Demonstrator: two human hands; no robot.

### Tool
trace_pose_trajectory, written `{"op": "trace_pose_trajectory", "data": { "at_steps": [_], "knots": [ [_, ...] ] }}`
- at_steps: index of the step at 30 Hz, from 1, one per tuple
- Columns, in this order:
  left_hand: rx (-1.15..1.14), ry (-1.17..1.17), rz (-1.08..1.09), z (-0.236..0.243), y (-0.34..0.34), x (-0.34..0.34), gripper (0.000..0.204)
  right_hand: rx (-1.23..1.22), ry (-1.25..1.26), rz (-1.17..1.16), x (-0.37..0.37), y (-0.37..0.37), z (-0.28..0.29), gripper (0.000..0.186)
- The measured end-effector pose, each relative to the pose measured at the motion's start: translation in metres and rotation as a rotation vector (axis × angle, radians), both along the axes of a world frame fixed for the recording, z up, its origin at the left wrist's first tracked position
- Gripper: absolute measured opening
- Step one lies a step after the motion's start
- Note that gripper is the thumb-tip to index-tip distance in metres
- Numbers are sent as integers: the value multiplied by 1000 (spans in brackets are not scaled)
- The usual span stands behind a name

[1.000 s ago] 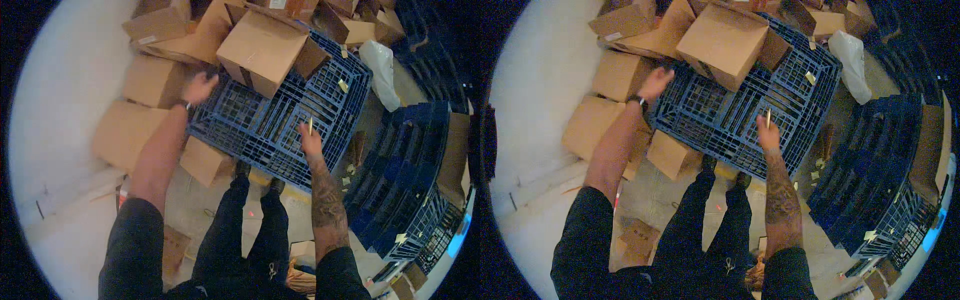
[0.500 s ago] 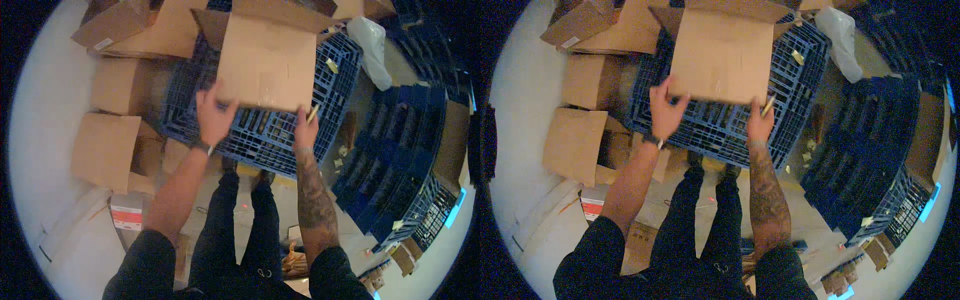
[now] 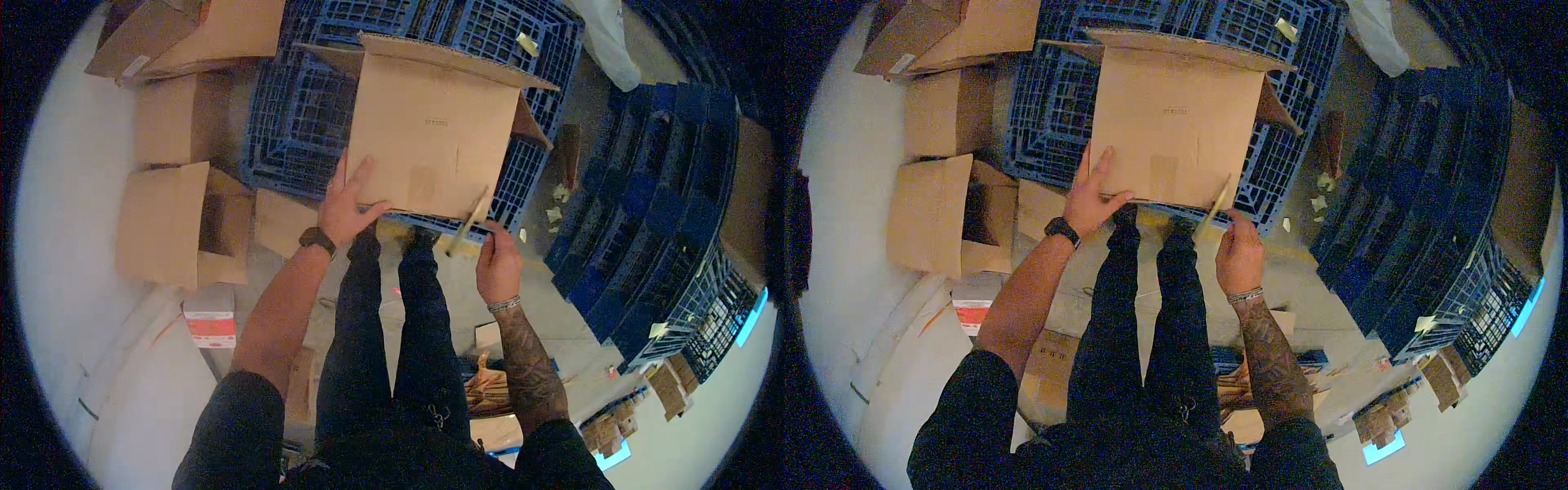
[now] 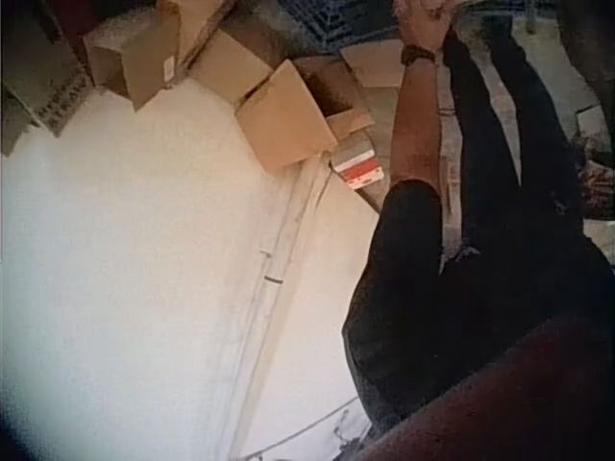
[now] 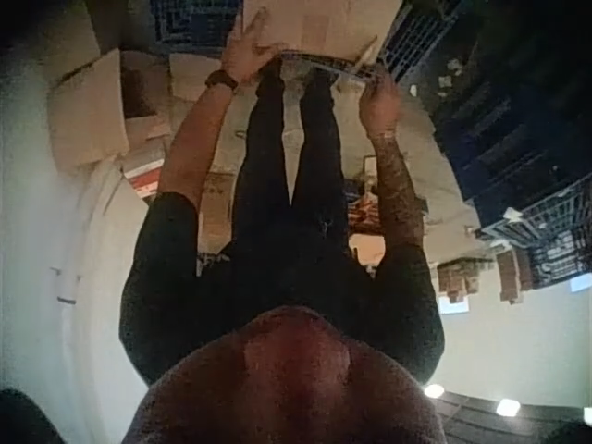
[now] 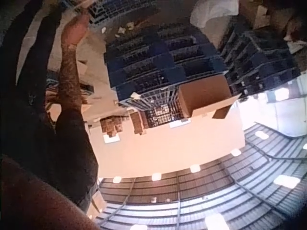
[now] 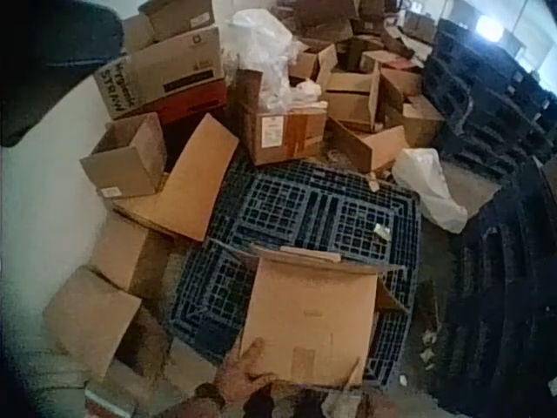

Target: Break down cardboard boxes using a utility knife in a warehouse.

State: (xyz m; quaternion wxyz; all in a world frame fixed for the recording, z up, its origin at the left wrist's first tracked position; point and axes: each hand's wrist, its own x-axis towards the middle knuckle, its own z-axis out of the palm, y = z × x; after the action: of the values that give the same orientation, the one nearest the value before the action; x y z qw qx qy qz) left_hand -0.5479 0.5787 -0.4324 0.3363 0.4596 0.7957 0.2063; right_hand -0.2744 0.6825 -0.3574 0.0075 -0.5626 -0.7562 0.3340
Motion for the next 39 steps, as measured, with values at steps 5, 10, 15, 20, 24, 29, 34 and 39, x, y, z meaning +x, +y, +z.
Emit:
{"op": "trace_pose_trajectory", "data": {
  "at_steps": [5,10,15,20,24,29,34,39],
  "knots": [
    [78,-9,-39,0,12,4,91,-124,280,-12,-17,2,-26,18],
    [31,18,-37,-7,8,-3,90,20,447,-418,-18,-22,-54,13],
    [104,22,-53,-10,18,-7,89,-215,279,-380,48,-68,-84,14],
    [154,15,-124,-14,36,-29,89,-338,-37,-51,65,-93,-146,25],
    [269,-7,-201,-26,50,-40,88,-266,-153,176,40,-98,-229,28],
    [48,-231,-234,1,63,-56,95,-300,-162,178,-80,-99,-315,33],
    [230,-71,-258,-33,55,-42,90,411,-134,246,-90,-89,-440,41],
    [309,-77,-256,-34,52,-47,90,318,-166,374,-66,-101,-411,43]
  ]
}}
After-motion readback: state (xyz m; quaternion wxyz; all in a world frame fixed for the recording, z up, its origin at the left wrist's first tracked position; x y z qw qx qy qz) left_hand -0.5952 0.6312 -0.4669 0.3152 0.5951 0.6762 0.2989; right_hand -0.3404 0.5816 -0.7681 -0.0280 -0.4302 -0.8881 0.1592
